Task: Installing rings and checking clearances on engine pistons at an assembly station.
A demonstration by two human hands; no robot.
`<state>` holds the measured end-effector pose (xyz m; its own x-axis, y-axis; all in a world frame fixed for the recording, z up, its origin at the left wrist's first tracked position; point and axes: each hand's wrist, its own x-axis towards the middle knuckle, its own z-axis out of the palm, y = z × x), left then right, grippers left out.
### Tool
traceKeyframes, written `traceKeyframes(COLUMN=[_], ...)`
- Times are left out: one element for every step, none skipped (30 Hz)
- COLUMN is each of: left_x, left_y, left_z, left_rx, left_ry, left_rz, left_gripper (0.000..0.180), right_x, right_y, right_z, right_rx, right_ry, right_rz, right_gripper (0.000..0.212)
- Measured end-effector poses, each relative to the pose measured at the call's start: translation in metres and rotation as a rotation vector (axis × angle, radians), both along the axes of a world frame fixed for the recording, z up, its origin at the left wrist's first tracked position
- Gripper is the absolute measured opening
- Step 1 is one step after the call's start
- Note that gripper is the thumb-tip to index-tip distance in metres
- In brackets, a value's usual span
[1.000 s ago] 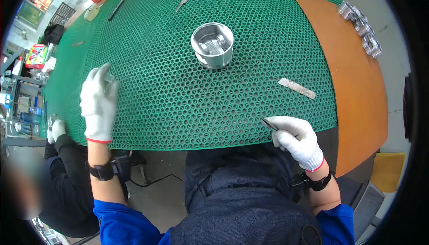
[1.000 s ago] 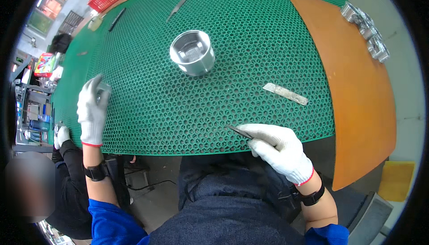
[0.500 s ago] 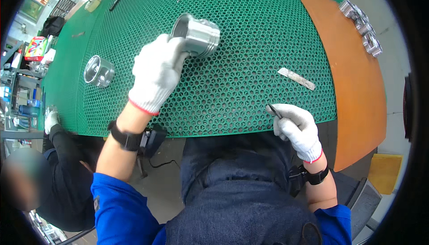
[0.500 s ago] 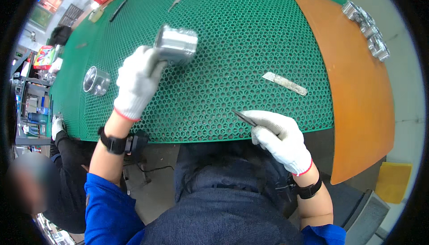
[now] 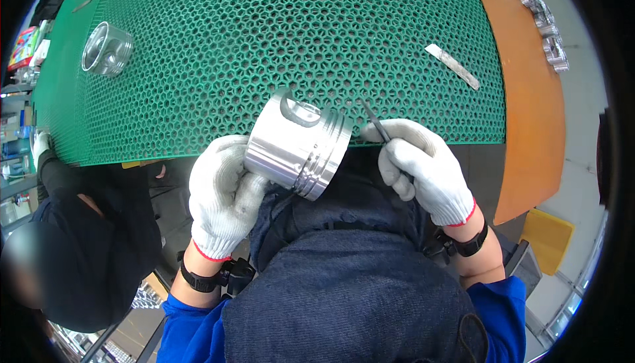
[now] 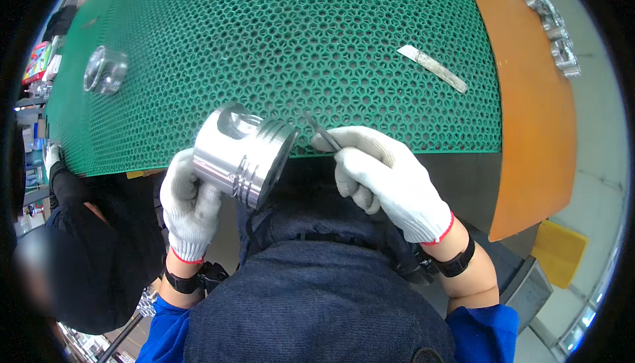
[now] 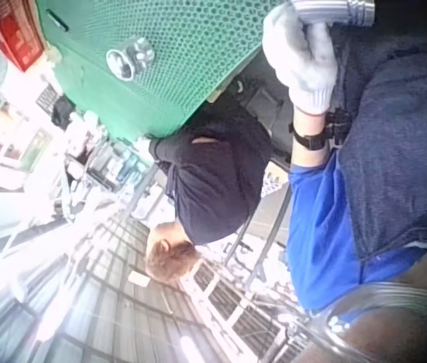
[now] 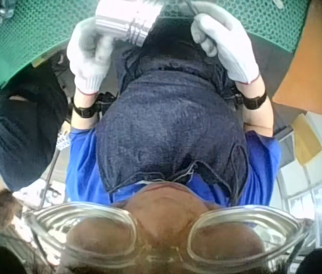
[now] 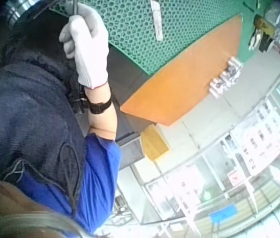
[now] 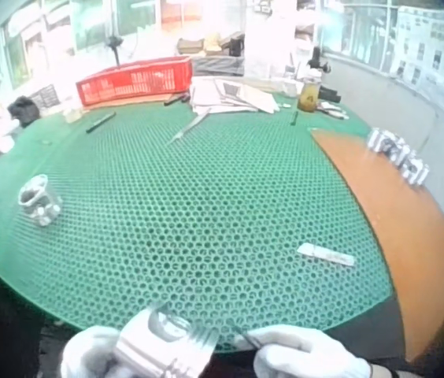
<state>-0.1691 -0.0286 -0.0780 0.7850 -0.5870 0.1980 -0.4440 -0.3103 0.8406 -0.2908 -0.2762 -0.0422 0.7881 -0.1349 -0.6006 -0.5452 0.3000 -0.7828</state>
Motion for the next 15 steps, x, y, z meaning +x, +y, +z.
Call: traceKeyframes(left_x=[0.000, 0.000, 0.000, 0.000, 0.000, 0.001, 0.002, 0.003, 0.004, 0.005, 0.006, 0.007, 0.007, 0.008, 0.009], left_y=[0.000, 0.001, 0.001, 0.001, -0.001, -0.003, -0.004, -0.005, -0.006, -0.006, -0.007, -0.007, -0.008, -0.009, -0.010], left_z=[0.000, -0.001, -0.001, -0.001, 0.000, 0.001, 0.002, 0.003, 0.003, 0.003, 0.003, 0.004, 0.004, 0.004, 0.005], left_rx=[0.000, -0.003, 0.004, 0.011, 0.009, 0.008, 0.007, 0.005, 0.029, 0.054, 0.055, 0.066, 0.078, 0.080, 0.084], left_ry=[-0.008, -0.005, -0.023, -0.042, -0.040, -0.045, -0.049, -0.048, -0.074, -0.100, -0.098, -0.112, -0.125, -0.123, -0.132], left_rz=[-0.003, -0.006, -0.010, -0.012, -0.015, -0.018, -0.019, -0.020, -0.025, -0.031, -0.031, -0.046, -0.062, -0.065, -0.068], left_gripper=[0.024, 0.024, 0.024, 0.024, 0.024, 0.024, 0.024, 0.024, 0.024, 0.024, 0.024, 0.025, 0.025, 0.025, 0.026], right_x=[0.001, 0.002, 0.002, 0.002, 0.002, 0.001, 0.001, 0.001, 0.001, 0.001, 0.001, 0.002, 0.002, 0.002, 0.001], right_y=[0.001, 0.002, 0.002, 0.002, 0.001, 0.002, 0.003, 0.005, 0.007, 0.010, 0.012, 0.011, 0.010, 0.008, 0.006], right_z=[-0.002, -0.004, -0.004, -0.005, -0.005, -0.005, -0.006, -0.007, -0.008, -0.010, -0.011, -0.011, -0.012, -0.012, -0.013], right_rx=[0.038, 0.076, 0.073, 0.092, 0.111, 0.109, 0.132, 0.156, 0.155, 0.097, 0.040, 0.041, 0.055, 0.069, 0.071], right_ry=[-0.001, -0.002, 0.001, 0.012, 0.024, 0.026, 0.027, 0.027, 0.029, -0.010, -0.049, -0.047, -0.051, -0.056, -0.054], right_rz=[-0.012, -0.024, -0.027, 0.000, 0.027, 0.025, 0.009, -0.004, -0.005, -0.038, -0.072, -0.073, -0.072, -0.072, -0.075], right_gripper=[0.039, 0.040, 0.040, 0.040, 0.041, 0.041, 0.041, 0.041, 0.041, 0.042, 0.043, 0.043, 0.042, 0.042, 0.042])
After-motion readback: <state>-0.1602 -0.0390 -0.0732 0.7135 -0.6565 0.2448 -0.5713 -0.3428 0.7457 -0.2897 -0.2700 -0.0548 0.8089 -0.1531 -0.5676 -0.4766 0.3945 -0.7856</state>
